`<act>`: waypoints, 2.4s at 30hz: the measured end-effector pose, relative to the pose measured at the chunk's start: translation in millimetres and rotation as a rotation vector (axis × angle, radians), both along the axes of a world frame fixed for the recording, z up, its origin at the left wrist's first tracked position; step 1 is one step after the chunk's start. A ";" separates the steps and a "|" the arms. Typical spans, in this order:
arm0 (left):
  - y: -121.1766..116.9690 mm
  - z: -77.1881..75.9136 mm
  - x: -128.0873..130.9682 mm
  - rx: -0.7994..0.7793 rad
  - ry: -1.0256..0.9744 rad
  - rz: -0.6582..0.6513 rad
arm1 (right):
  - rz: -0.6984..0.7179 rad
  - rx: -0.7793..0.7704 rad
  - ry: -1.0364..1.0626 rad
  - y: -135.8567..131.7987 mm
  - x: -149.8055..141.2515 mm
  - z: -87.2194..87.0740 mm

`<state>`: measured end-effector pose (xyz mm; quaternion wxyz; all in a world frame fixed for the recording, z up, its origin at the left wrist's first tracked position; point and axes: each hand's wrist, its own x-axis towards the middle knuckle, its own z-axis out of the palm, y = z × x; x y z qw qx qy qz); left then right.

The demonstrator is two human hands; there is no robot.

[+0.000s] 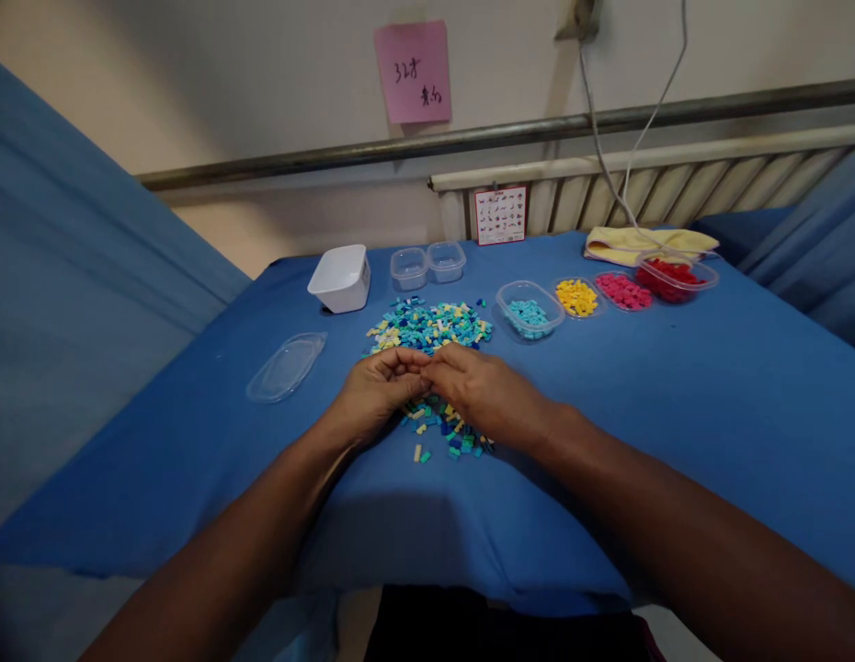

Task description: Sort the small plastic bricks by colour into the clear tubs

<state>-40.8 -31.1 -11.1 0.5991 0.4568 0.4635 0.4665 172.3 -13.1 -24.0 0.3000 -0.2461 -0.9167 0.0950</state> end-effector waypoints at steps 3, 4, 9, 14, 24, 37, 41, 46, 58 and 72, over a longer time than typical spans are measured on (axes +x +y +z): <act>-0.8 2.7 2.4 0.002 -0.010 -0.022 | -0.020 0.066 -0.045 0.0 1.3 2.6; -1.2 3.3 2.6 0.003 -0.016 -0.021 | -0.018 0.090 -0.057 -0.6 2.1 4.3; -3.4 1.7 1.8 -0.005 -0.038 -0.060 | 0.030 0.148 -0.125 -5.4 4.5 9.9; -3.3 3.6 -1.0 0.013 0.010 -0.118 | 0.069 0.144 -0.115 -0.6 10.2 12.9; 16.7 16.5 -77.4 0.448 0.810 0.138 | -0.617 0.163 0.060 63.5 111.5 15.0; -1.6 23.5 -86.8 0.531 1.294 -0.131 | -0.232 0.046 0.031 26.7 52.4 -4.0; -0.4 21.1 -89.1 0.497 1.349 -0.104 | -0.068 -0.044 0.029 21.0 36.1 -15.3; 0.1 17.1 -89.4 0.478 1.338 -0.143 | 0.020 -0.176 0.100 12.6 29.3 -13.7; -4.2 21.8 -82.7 0.464 1.351 -0.155 | -0.182 -0.394 0.281 16.9 31.2 -21.8; -2.4 16.8 -76.4 0.554 1.264 -0.240 | -0.167 -0.388 0.279 17.4 29.1 -22.0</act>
